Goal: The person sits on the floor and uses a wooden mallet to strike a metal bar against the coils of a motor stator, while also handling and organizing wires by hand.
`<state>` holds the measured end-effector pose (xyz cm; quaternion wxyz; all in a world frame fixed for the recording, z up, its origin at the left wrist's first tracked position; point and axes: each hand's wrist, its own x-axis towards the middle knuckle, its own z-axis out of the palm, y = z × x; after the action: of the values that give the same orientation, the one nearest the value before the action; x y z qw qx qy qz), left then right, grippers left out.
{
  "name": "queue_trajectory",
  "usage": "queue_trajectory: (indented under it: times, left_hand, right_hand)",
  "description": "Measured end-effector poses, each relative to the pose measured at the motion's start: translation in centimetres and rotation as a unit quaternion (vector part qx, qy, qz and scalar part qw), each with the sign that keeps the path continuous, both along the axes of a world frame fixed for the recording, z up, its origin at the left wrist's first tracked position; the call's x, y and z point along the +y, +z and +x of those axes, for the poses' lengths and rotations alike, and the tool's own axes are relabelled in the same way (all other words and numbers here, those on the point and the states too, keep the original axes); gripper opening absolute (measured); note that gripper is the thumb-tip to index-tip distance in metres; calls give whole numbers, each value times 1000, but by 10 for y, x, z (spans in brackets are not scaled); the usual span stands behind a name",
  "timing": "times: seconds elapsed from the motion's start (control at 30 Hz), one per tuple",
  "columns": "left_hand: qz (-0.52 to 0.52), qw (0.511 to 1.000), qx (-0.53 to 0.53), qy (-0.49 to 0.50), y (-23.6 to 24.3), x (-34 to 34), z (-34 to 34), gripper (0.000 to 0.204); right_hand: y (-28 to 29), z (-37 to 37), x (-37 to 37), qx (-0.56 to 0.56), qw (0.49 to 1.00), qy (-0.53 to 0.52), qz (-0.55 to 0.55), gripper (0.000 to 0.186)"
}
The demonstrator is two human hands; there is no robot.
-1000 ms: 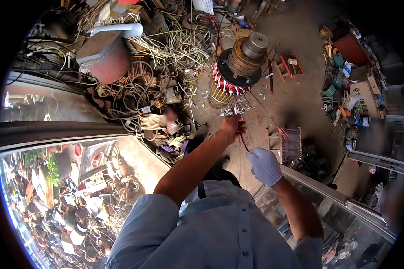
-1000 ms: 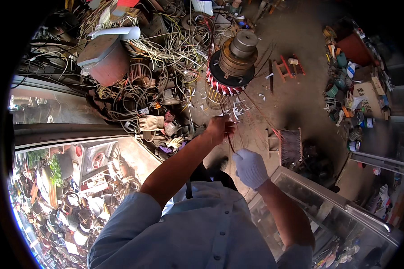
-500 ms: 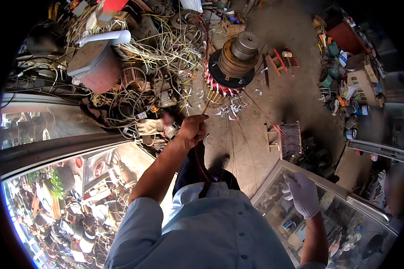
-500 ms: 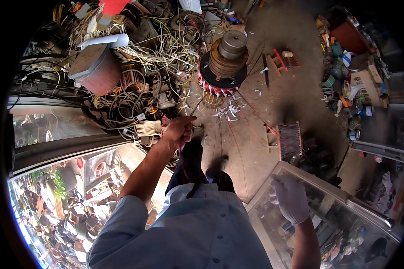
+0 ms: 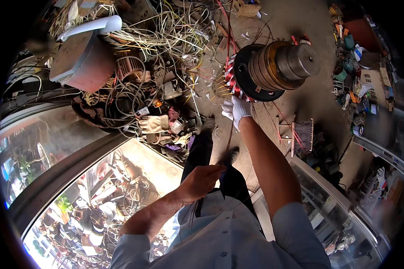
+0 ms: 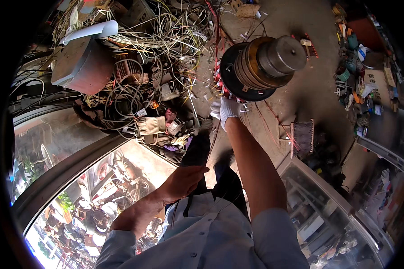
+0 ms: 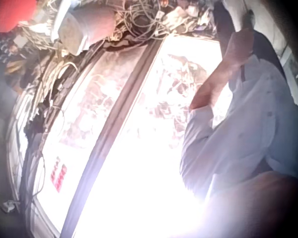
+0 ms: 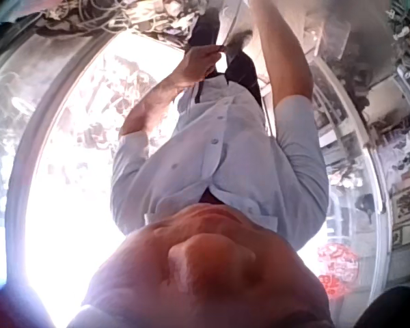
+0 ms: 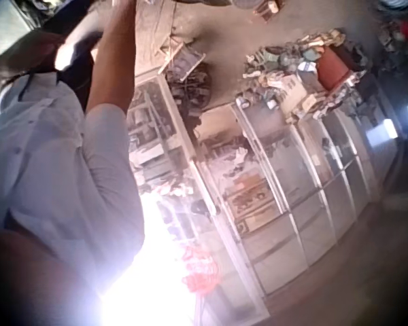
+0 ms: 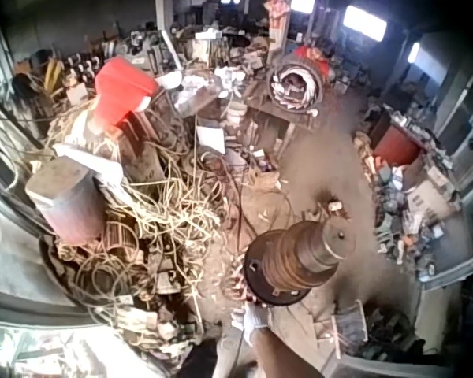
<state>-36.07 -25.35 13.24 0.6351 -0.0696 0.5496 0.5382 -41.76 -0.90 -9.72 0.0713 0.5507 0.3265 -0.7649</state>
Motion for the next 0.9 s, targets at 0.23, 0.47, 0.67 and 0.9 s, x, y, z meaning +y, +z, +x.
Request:
queue_trajectory:
  times: [0.23,0.47,0.67,0.9]
  left_hand:
    - [29,998,-58,-25,-8,-4,-4,44]
    - [2,998,28,50,-35,-2,16,72]
    - [22,995,-13,94,-31,57,52,64]
    - [90,925,-88,359,-19,167,43,29]
  right_hand:
    - [17,-5,9,-66,994,38,82,26]
    - [170,47,13,0,985,102,142,19]
    - [311,138,7,72,957,192,206,16]
    - [406,238,-15,41,922,290,255,16]
